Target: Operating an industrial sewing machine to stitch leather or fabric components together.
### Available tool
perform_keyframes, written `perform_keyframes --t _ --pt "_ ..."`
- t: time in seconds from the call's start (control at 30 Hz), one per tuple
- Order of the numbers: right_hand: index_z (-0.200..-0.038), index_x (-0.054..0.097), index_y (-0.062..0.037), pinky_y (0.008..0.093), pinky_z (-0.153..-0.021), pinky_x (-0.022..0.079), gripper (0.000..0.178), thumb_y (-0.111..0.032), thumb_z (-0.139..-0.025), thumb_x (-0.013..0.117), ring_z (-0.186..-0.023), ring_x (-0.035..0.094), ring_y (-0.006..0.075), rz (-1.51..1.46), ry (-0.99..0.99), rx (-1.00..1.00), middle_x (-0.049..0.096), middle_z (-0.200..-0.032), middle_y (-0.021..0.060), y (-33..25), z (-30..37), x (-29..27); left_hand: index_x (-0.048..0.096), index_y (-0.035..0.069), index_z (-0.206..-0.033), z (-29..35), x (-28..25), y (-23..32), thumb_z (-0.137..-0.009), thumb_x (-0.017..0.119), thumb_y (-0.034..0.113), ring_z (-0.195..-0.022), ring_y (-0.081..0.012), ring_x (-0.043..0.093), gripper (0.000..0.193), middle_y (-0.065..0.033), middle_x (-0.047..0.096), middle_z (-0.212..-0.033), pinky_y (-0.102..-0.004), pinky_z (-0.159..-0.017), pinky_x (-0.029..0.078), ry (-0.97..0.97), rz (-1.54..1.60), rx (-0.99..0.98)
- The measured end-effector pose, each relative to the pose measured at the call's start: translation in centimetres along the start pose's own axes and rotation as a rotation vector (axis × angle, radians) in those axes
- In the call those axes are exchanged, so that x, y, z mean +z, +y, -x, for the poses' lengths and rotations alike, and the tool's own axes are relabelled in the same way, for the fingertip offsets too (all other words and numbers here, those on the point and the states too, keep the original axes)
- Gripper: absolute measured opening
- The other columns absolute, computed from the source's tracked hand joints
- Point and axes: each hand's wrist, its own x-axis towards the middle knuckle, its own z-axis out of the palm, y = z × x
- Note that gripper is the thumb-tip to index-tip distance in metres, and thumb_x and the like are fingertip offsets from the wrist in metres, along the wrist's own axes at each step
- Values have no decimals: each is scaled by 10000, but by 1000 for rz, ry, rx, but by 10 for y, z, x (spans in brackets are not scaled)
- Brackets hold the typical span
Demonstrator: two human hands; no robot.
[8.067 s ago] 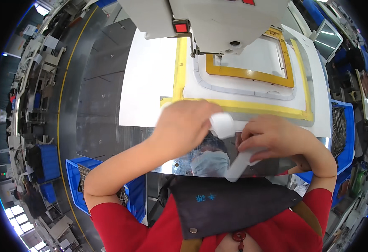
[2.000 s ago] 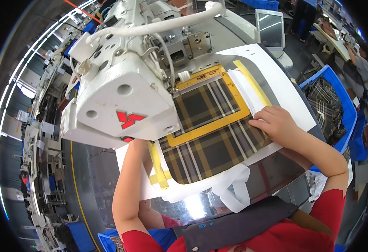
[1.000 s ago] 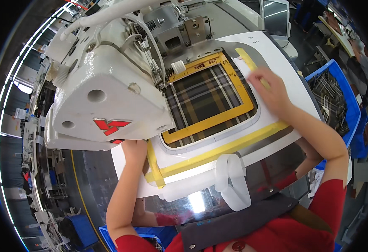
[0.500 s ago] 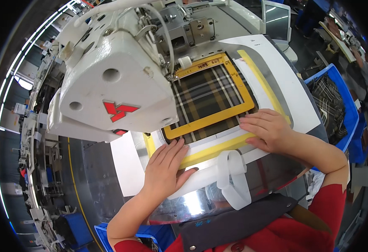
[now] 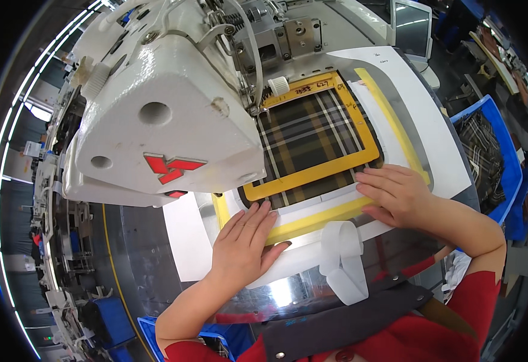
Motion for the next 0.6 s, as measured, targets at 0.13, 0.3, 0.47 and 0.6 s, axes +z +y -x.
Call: perform_keyframes --t 0.13,0.3,0.47,0.6 --pt "-1019 649 -12 369 -847 512 338 -255 -795 725 -983 649 268 6 10 0 667 -1094 140 0 3 -1 576 41 -1182 -2 4 -2 -738 767 315 -1142 -321 593 556 -156 606 -1255 -429 -968 456 1 13 16" --pt "-1005 644 -31 361 -846 509 309 -252 -803 721 -968 643 241 -35 84 -22 659 -1122 115 6 10 12 584 41 -1170 -1 3 -4 -774 734 344 -1146 -329 589 521 -149 604 -1255 -424 -969 446 -31 -45 30" --pt "-972 664 -63 354 -783 519 213 -248 -865 660 -857 644 246 -147 159 6 681 -993 78 12 15 10 584 46 -1174 3 4 -9 -834 647 271 -1162 -344 574 413 -155 601 -1262 -471 -991 423 -36 -39 24" --pt "-927 714 -118 357 -731 515 113 -174 -862 639 -814 661 251 -22 386 578 699 -927 42 52 61 -52 592 41 -1157 6 0 -8 -835 607 193 -1161 -348 572 356 -154 618 -1231 -489 -1008 404 -12 11 -4"
